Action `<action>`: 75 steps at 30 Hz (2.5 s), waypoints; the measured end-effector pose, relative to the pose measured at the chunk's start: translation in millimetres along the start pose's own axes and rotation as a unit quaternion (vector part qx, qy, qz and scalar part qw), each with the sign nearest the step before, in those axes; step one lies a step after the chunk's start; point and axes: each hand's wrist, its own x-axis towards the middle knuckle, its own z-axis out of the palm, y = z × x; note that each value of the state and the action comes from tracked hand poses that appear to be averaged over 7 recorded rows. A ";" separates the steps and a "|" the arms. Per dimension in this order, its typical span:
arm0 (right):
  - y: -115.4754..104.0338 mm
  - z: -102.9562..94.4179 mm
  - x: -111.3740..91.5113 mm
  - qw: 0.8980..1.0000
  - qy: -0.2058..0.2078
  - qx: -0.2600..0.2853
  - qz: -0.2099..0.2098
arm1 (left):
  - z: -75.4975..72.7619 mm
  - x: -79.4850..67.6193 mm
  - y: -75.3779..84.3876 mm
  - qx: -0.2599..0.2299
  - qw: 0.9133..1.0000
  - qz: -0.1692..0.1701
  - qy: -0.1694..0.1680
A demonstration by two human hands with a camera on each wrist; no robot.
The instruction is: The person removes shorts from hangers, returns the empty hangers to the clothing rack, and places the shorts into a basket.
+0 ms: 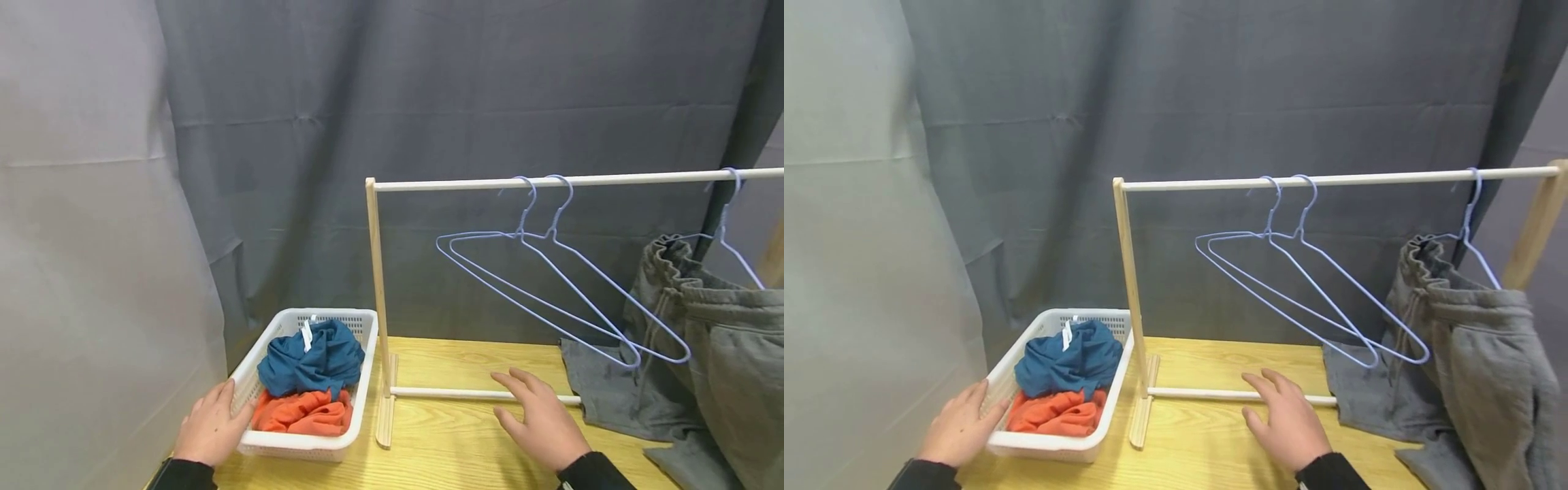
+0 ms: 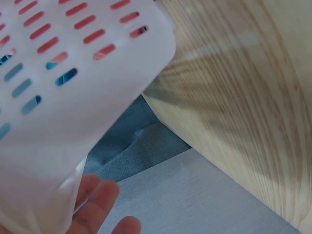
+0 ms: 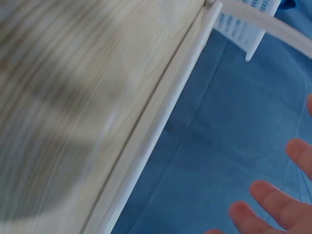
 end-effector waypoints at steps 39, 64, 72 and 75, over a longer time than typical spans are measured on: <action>35.8 -1.3 -25.3 1.000 -0.010 0.001 0.021 | -50.9 30.5 121.6 -0.083 0.985 0.153 0.013; 36.0 -6.0 -31.0 0.999 -0.011 0.000 0.033 | -20.0 69.9 230.4 -0.297 0.940 0.164 -0.033; 37.7 -6.9 -32.4 0.998 -0.034 0.004 0.046 | -15.1 85.7 251.8 -0.389 0.902 0.185 -0.006; 37.4 -7.4 -32.6 0.998 -0.043 0.006 0.054 | -11.3 89.2 258.1 -0.412 0.894 0.178 0.006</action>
